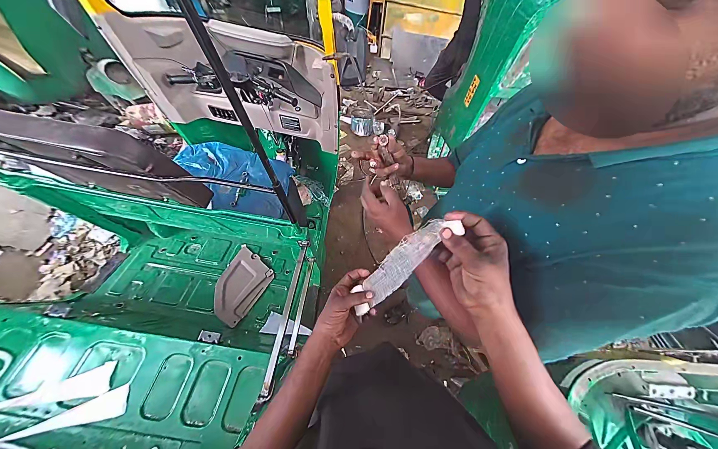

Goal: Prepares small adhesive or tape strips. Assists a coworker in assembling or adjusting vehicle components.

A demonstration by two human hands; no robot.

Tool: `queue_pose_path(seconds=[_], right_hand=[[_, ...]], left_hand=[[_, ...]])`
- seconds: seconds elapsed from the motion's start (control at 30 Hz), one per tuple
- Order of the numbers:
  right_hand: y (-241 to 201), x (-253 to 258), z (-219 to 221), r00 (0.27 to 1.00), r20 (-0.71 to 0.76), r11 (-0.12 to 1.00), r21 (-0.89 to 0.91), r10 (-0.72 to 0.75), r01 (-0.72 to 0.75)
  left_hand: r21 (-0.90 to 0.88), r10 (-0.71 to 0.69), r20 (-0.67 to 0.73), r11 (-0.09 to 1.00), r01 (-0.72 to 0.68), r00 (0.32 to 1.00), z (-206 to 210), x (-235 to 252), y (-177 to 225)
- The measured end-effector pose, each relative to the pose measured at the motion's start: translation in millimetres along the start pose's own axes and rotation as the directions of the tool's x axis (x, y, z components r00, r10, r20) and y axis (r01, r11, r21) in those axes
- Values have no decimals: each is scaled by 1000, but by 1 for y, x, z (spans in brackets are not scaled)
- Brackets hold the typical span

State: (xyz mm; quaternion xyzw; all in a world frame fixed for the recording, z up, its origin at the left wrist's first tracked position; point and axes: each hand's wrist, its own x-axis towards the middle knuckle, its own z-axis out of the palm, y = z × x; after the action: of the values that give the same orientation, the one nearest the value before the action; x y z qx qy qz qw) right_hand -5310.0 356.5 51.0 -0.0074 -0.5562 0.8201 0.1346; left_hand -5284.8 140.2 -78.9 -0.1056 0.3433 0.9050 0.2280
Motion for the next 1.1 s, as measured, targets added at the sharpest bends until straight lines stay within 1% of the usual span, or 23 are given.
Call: queue_pose_path(seconds=[0.07, 0.17, 0.27, 0.37, 0.43, 0.53, 0.6, 0.7, 0.77, 0.93, 1.03, 1.1], right_hand=[[-15, 3, -6, 998, -3, 998, -34, -57, 57], [-30, 4, -10, 990, 8, 988, -57, -141, 141], [-37, 4, -10, 982, -5, 978, -97, -189, 187], [-46, 8, -11, 974, -16, 970, -97, -227, 224], [-50, 8, -12, 977, 1, 973, -83, -215, 214], [-48, 6, -4, 982, 70, 983, -50, -174, 178], [-50, 5, 3, 961, 115, 962, -80, -250, 260], [-61, 4, 6, 905, 146, 896, -150, -399, 419], [-68, 5, 4, 879, 152, 863, -179, -451, 473], [-71, 1, -3, 879, 118, 847, -236, -462, 477], [-70, 1, -8, 872, 128, 836, -247, -473, 490], [-70, -3, -12, 869, 130, 835, -243, -477, 494]], left_hand=[[-72, 6, 12, 997, -5, 1000, -6, 3, 2], [-99, 32, 12, 995, -30, 999, -11, 4, 5], [-169, 46, 64, 985, -34, 997, -13, 3, 3], [-274, -5, 125, 961, 39, 992, -14, 1, 3], [-258, -32, 116, 964, 61, 993, -10, -3, 0], [-141, 19, 160, 990, 4, 987, -4, -2, -3], [-133, 51, 194, 991, -25, 980, -9, -2, -3], [-156, 72, 152, 987, -48, 986, -22, -11, -3], [-169, 102, 151, 983, -76, 983, -32, -17, -2], [-234, 120, 118, 968, -90, 986, -41, -35, -6], [-283, 127, 165, 956, -76, 978, -37, -39, -8], [-237, 117, 99, 967, -91, 988, -29, -44, -10]])
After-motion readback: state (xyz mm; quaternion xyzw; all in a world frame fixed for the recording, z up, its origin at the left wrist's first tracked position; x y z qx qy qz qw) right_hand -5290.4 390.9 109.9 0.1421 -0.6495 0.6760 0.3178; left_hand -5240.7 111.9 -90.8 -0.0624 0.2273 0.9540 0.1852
